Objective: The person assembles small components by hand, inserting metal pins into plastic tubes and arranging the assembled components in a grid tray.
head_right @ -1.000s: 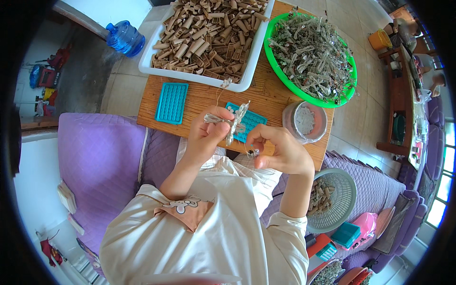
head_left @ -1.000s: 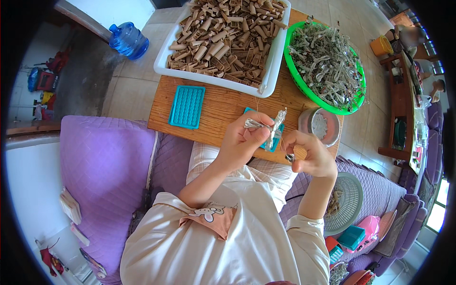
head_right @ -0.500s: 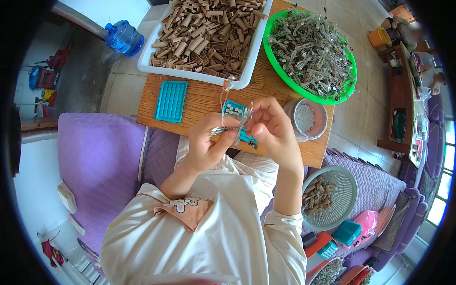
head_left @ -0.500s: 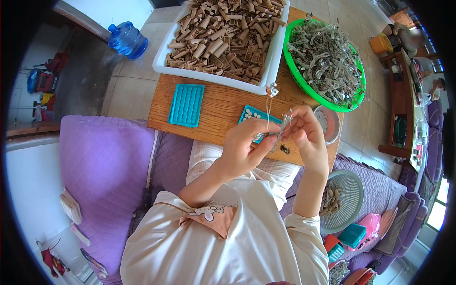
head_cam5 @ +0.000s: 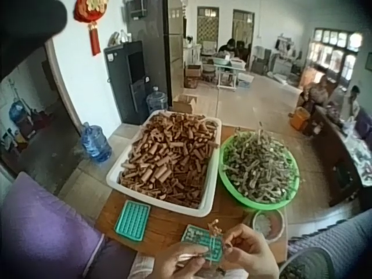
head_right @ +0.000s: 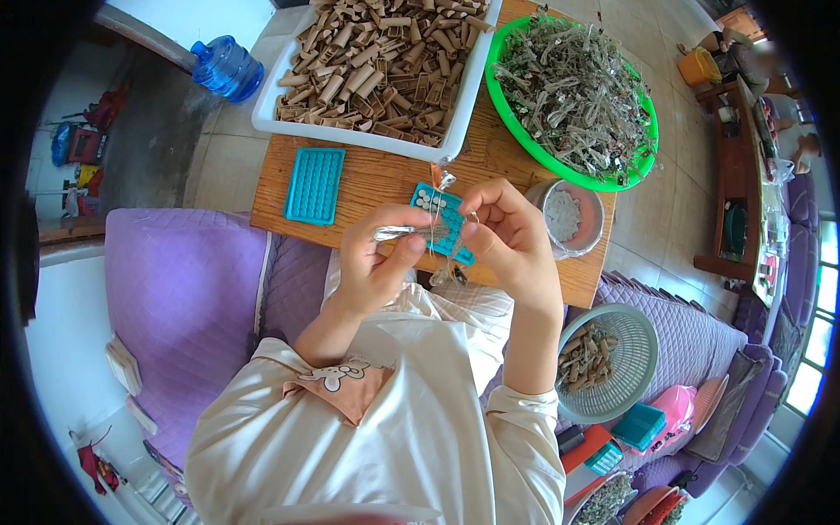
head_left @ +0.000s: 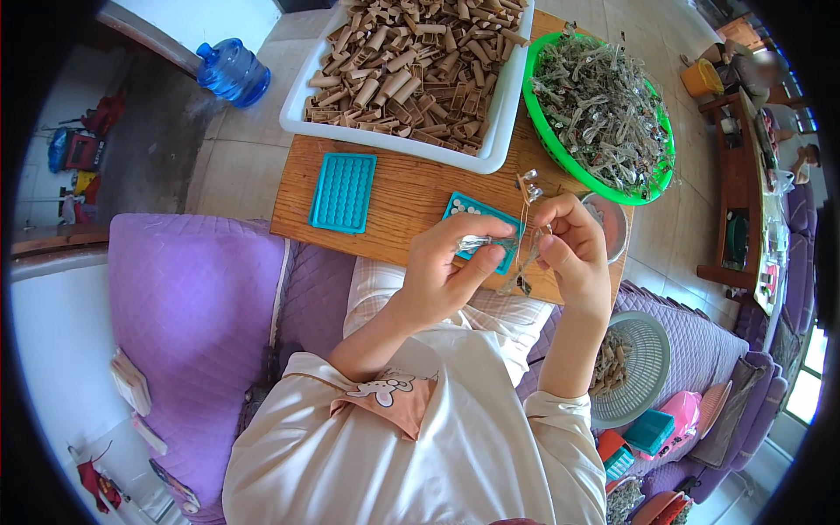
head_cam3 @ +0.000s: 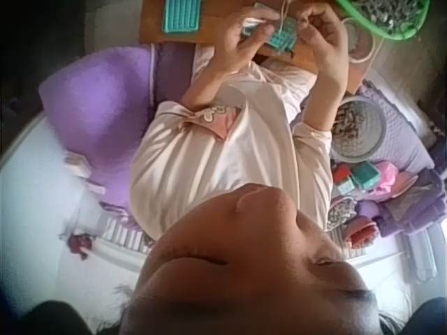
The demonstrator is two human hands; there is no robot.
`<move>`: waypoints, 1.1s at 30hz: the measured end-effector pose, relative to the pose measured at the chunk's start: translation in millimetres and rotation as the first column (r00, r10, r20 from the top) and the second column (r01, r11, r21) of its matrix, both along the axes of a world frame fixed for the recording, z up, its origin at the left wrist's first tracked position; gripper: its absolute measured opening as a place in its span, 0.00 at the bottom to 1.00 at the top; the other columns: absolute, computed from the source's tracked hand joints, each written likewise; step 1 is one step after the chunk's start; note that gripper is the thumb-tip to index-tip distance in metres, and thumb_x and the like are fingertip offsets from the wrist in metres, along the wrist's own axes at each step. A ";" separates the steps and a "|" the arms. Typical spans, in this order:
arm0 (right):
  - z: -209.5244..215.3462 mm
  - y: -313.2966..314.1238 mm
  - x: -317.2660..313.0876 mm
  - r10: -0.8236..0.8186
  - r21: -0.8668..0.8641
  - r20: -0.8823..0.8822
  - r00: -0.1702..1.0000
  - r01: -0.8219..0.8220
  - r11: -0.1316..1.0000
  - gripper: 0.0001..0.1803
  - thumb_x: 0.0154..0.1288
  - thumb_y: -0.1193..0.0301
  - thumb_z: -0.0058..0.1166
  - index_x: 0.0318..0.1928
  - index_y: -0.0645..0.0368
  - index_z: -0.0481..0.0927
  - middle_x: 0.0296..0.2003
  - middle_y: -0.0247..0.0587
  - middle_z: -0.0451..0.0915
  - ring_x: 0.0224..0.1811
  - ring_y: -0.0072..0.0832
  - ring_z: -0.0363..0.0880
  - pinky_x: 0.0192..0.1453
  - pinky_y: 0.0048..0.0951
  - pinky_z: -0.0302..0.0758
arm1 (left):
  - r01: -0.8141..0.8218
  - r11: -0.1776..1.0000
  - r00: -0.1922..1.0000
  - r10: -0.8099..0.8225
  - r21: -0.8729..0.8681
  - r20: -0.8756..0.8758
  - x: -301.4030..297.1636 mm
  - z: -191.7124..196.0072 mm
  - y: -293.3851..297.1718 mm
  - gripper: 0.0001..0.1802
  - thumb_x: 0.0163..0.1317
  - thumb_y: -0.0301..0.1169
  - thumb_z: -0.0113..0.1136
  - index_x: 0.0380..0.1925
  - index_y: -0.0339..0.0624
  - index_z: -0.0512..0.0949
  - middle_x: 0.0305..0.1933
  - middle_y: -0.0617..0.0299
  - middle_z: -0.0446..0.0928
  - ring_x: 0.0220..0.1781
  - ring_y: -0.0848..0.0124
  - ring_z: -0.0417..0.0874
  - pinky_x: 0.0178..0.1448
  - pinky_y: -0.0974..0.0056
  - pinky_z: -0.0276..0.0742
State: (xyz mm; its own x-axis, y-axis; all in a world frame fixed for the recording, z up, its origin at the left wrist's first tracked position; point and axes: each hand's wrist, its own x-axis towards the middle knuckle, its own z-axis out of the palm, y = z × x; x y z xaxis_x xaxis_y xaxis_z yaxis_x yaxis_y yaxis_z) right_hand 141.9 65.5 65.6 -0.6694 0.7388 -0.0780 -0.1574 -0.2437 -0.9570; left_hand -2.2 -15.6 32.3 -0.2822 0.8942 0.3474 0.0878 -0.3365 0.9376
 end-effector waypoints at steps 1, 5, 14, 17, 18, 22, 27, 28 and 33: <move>-0.7 0.6 1.4 0.001 0.000 0.001 1.000 -0.001 1.000 0.08 0.54 0.77 0.48 0.36 0.61 0.67 0.28 0.27 0.68 0.30 0.10 0.63 0.30 0.12 0.61 | -0.005 1.000 1.000 0.005 0.002 0.026 -0.8 -0.1 0.3 0.07 0.54 0.26 0.54 0.34 0.37 0.74 0.34 0.58 0.76 0.35 0.71 0.77 0.37 0.70 0.72; -3.8 2.4 5.2 0.024 -0.027 0.006 1.000 -0.024 0.999 0.09 0.52 0.77 0.50 0.35 0.61 0.67 0.28 0.27 0.67 0.29 0.10 0.63 0.29 0.12 0.60 | -0.009 1.000 0.999 0.010 -0.019 0.042 -3.2 -0.1 2.8 0.08 0.54 0.27 0.55 0.33 0.37 0.74 0.34 0.58 0.76 0.35 0.71 0.77 0.37 0.70 0.72; -8.9 2.2 6.1 0.064 0.030 0.051 0.997 -0.065 0.997 0.10 0.49 0.77 0.53 0.33 0.62 0.68 0.27 0.26 0.66 0.26 0.09 0.61 0.28 0.12 0.59 | -0.042 0.997 0.999 0.044 -0.069 0.019 -6.2 -6.7 6.5 0.10 0.52 0.30 0.58 0.32 0.38 0.74 0.31 0.61 0.76 0.32 0.76 0.77 0.34 0.72 0.71; -9.7 3.5 8.8 0.054 0.044 0.085 0.995 -0.058 0.997 0.10 0.49 0.78 0.54 0.32 0.61 0.68 0.24 0.25 0.65 0.24 0.09 0.60 0.26 0.11 0.58 | 0.020 0.988 0.979 0.012 -0.154 0.205 -3.3 -14.8 8.9 0.11 0.51 0.31 0.59 0.32 0.37 0.74 0.30 0.63 0.76 0.32 0.79 0.76 0.34 0.74 0.70; -9.7 3.9 9.7 0.051 0.045 0.109 0.993 -0.056 0.997 0.10 0.48 0.78 0.54 0.32 0.61 0.68 0.22 0.24 0.65 0.23 0.09 0.60 0.25 0.10 0.57 | 0.072 0.981 0.946 -0.010 -0.181 0.324 -3.2 -19.1 10.9 0.11 0.52 0.32 0.59 0.32 0.37 0.73 0.30 0.63 0.76 0.32 0.79 0.75 0.35 0.75 0.70; -16.6 6.3 13.2 0.046 0.056 0.076 0.996 -0.050 0.997 0.09 0.48 0.78 0.54 0.31 0.61 0.69 0.21 0.23 0.63 0.21 0.08 0.58 0.23 0.11 0.55 | 0.219 0.955 0.796 -0.058 -0.197 0.603 -4.1 -27.6 16.8 0.12 0.54 0.32 0.58 0.34 0.37 0.72 0.30 0.64 0.75 0.32 0.80 0.75 0.37 0.76 0.70; -26.3 9.5 23.4 0.185 0.093 0.070 0.980 -0.191 0.977 0.11 0.49 0.73 0.57 0.31 0.61 0.69 0.20 0.24 0.64 0.21 0.08 0.58 0.23 0.11 0.54 | 0.257 0.956 0.750 -0.104 -0.143 0.653 0.3 -33.6 19.2 0.11 0.55 0.32 0.56 0.36 0.38 0.71 0.31 0.64 0.75 0.34 0.80 0.74 0.39 0.76 0.70; -26.6 9.1 23.7 0.183 0.092 0.070 0.981 -0.189 0.978 0.11 0.49 0.73 0.57 0.31 0.61 0.69 0.20 0.24 0.64 0.21 0.08 0.58 0.23 0.11 0.54 | 0.312 0.938 0.719 -0.127 -0.154 0.683 1.1 -33.5 19.0 0.11 0.55 0.32 0.56 0.36 0.38 0.71 0.33 0.64 0.74 0.35 0.80 0.74 0.40 0.75 0.70; -19.1 5.4 17.2 0.208 0.110 0.015 0.978 -0.208 0.972 0.10 0.54 0.74 0.52 0.35 0.63 0.68 0.27 0.29 0.67 0.25 0.12 0.61 0.26 0.14 0.59 | 0.430 0.898 0.694 -0.261 -0.096 0.671 3.8 -33.4 21.0 0.13 0.57 0.35 0.54 0.37 0.39 0.69 0.37 0.62 0.73 0.39 0.76 0.74 0.43 0.70 0.70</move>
State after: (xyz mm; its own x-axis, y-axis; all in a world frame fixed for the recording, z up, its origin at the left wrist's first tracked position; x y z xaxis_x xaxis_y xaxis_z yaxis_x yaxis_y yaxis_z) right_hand 159.1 70.9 46.5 -0.8090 0.5877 -0.0059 -0.1116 -0.1635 -0.9802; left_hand 1.6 5.4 -1.1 -0.0115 0.9997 -0.0194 -0.6252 0.0079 0.7804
